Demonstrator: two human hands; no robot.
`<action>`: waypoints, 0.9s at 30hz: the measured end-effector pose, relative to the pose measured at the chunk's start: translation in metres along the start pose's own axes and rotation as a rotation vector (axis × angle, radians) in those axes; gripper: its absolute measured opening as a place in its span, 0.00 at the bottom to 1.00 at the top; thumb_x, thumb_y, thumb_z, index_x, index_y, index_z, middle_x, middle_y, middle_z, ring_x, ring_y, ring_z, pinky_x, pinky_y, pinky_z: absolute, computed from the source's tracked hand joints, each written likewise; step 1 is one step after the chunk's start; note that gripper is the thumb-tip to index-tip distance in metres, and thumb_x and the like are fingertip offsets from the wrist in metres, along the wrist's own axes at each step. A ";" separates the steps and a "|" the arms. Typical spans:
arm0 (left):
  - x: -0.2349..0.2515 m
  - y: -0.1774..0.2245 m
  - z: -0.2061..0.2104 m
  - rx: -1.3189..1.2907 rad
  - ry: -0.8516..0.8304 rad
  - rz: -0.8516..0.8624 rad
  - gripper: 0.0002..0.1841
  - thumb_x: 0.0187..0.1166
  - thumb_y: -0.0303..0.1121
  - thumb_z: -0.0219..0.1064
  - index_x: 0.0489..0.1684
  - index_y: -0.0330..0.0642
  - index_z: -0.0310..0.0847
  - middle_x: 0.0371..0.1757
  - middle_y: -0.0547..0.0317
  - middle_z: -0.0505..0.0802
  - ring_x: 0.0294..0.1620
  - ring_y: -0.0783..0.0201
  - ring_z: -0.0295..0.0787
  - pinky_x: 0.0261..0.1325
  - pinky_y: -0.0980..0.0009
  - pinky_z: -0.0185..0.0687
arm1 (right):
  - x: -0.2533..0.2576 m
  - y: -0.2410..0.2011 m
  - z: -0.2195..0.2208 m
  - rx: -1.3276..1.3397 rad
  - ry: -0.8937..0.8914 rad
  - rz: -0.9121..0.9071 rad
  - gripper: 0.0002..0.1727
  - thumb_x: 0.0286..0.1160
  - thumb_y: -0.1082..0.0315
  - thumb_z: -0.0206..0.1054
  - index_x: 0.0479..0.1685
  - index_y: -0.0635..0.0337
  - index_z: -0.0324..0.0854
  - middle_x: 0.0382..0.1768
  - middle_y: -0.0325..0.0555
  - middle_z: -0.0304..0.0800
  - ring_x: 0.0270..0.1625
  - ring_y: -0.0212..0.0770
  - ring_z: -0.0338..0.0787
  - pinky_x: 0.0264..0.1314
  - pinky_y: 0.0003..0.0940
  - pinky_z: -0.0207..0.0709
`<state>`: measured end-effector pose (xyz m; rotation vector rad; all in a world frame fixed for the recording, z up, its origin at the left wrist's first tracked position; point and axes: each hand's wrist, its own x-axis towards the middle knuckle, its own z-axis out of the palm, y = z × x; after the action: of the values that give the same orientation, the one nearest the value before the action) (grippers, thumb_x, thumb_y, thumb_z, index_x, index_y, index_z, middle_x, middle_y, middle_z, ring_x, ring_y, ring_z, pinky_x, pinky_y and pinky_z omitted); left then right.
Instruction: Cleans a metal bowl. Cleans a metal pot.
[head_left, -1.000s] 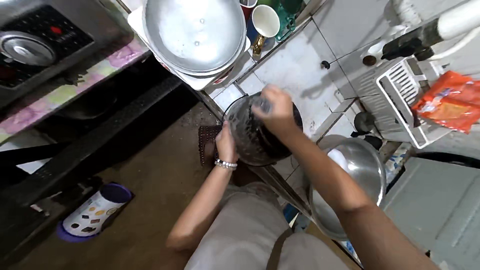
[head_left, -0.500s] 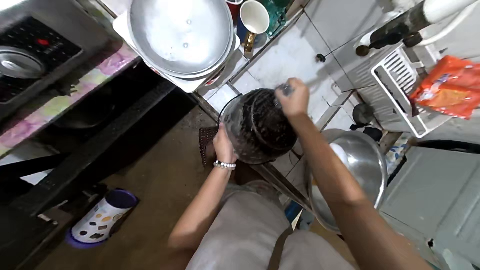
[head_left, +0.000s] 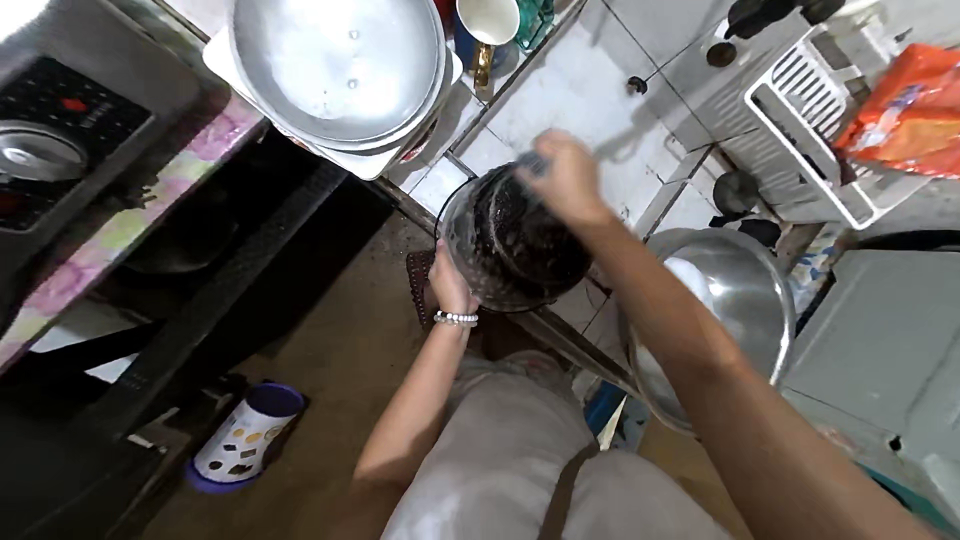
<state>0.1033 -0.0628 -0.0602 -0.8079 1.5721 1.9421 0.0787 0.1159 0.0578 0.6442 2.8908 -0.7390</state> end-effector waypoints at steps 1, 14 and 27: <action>0.000 -0.001 -0.001 -0.007 -0.007 0.005 0.29 0.94 0.55 0.43 0.59 0.39 0.83 0.54 0.49 0.92 0.53 0.58 0.90 0.55 0.55 0.87 | 0.007 0.015 -0.007 -0.011 0.008 0.131 0.18 0.76 0.61 0.71 0.50 0.70 0.87 0.57 0.64 0.90 0.61 0.63 0.89 0.61 0.66 0.79; 0.000 -0.001 0.007 -0.018 -0.063 0.088 0.29 0.96 0.52 0.38 0.61 0.40 0.83 0.51 0.52 0.93 0.51 0.61 0.92 0.52 0.58 0.89 | -0.077 0.011 0.017 0.133 0.272 -0.007 0.14 0.65 0.69 0.76 0.39 0.75 0.87 0.43 0.66 0.89 0.45 0.62 0.92 0.46 0.58 0.86; -0.006 0.008 0.010 -0.052 -0.189 0.071 0.30 0.96 0.51 0.30 0.72 0.42 0.74 0.57 0.53 0.90 0.56 0.63 0.90 0.56 0.59 0.88 | -0.132 0.068 0.026 0.114 0.442 0.157 0.11 0.63 0.74 0.78 0.36 0.77 0.87 0.42 0.68 0.89 0.46 0.64 0.92 0.50 0.59 0.85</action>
<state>0.1003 -0.0546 -0.0492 -0.5766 1.4608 2.0521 0.2267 0.1075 0.0298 1.1689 3.1443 -0.8349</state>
